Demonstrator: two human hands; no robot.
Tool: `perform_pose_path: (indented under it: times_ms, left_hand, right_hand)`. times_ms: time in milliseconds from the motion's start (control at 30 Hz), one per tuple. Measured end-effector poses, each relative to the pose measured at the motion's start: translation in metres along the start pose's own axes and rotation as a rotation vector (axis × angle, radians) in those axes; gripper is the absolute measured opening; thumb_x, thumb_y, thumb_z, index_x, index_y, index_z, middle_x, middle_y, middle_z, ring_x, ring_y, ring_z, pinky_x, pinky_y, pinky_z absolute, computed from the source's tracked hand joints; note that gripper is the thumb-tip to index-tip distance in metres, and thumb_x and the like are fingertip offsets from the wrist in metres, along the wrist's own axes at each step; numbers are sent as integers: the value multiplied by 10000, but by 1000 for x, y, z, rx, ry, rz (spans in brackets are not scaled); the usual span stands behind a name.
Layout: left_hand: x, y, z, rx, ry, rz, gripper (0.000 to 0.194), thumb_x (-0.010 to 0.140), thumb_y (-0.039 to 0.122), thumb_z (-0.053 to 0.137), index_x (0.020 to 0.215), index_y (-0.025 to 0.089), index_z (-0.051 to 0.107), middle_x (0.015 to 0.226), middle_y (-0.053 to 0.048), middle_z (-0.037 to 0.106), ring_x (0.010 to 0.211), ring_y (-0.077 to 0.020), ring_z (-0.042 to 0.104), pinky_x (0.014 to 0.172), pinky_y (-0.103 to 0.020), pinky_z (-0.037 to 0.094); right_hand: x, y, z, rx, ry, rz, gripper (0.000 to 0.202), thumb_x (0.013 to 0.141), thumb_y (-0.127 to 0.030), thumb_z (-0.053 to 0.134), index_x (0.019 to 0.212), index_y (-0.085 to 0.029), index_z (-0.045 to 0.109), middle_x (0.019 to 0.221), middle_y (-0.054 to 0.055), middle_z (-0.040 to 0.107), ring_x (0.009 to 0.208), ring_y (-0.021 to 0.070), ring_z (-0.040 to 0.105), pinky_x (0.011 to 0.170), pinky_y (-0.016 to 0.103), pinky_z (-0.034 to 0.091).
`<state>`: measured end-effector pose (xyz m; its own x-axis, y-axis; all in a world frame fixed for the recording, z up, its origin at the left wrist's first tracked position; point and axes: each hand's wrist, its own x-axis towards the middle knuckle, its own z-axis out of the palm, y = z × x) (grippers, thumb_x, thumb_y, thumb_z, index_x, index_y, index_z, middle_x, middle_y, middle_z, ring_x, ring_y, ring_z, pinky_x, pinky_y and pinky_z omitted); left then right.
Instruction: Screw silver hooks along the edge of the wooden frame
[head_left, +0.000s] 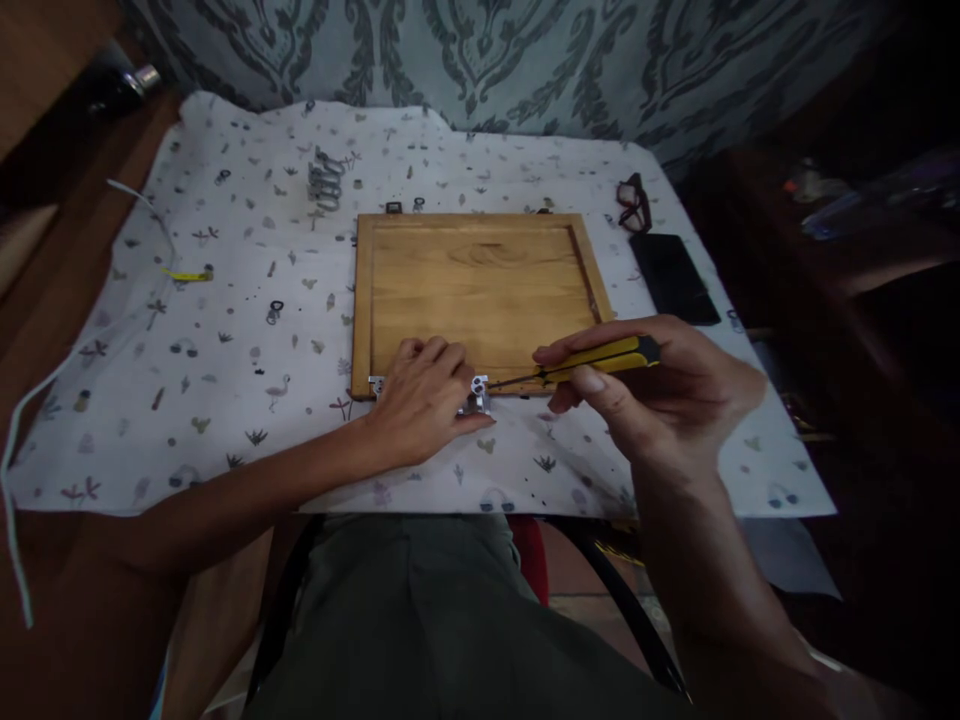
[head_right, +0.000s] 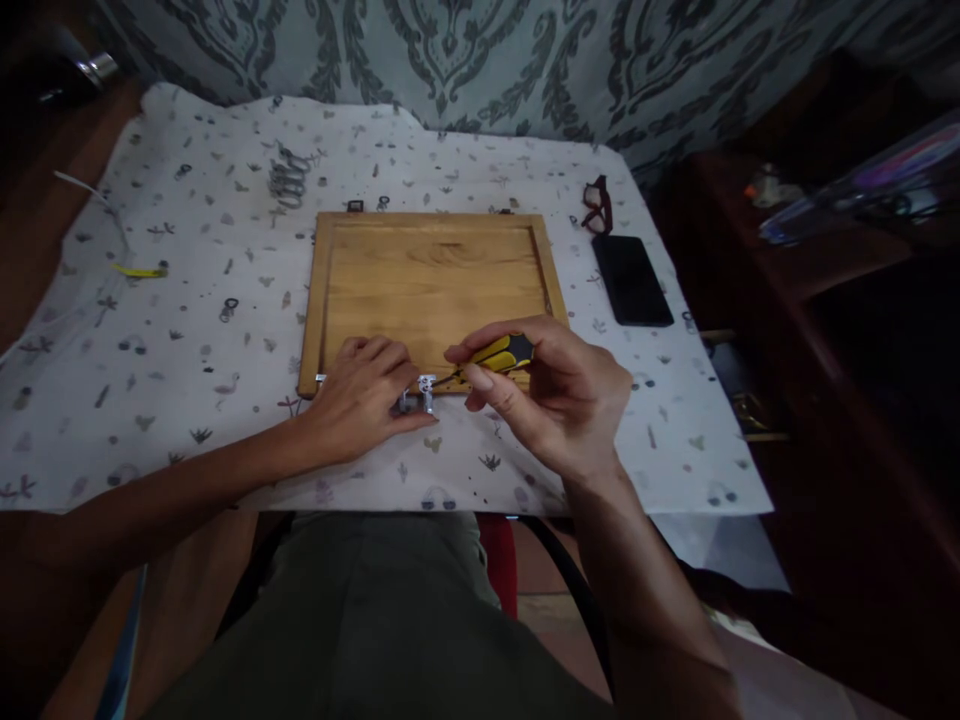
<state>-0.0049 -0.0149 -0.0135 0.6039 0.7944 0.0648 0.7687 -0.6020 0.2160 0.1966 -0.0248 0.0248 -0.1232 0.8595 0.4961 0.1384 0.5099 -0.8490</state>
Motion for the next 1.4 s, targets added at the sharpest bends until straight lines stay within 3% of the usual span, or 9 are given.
perform_pose_path:
  times_ms: [500, 933, 1233, 1400]
  left_hand:
    - [0, 1, 1, 19, -19, -3, 509, 919, 589, 683, 1087, 108, 706, 1112, -121, 666, 1136, -303, 562, 951, -422, 380]
    - [2, 1, -3, 2, -63, -24, 510, 919, 588, 681, 1121, 121, 717, 1130, -116, 665, 1151, -310, 569, 951, -433, 393]
    - [1, 0, 2, 35, -18, -12, 528, 927, 619, 648, 1133, 136, 703, 1127, -101, 665, 1132, -302, 578, 944, -429, 400]
    - [0, 0, 1, 43, -12, -11, 529, 931, 621, 641, 1123, 133, 703, 1123, -109, 668, 1124, -305, 581, 938, -432, 406]
  right_hand:
    - [-1, 11, 3, -10, -25, 44, 108, 871, -241, 807, 971, -236, 767, 917, 7, 803, 523, 96, 681, 480, 229, 582]
    - [-2, 3, 4, -68, -86, 45, 105, 863, -276, 818, 946, -226, 777, 866, -2, 772, 517, 82, 660, 499, 225, 576]
    - [7, 11, 5, 5, -112, 52, 259, 786, -383, 880, 822, -194, 707, 783, -8, 698, 524, 72, 617, 403, 187, 483]
    - [7, 16, 7, 9, -87, 8, 316, 731, -381, 921, 791, -200, 668, 759, -25, 673, 537, 71, 592, 476, 208, 515]
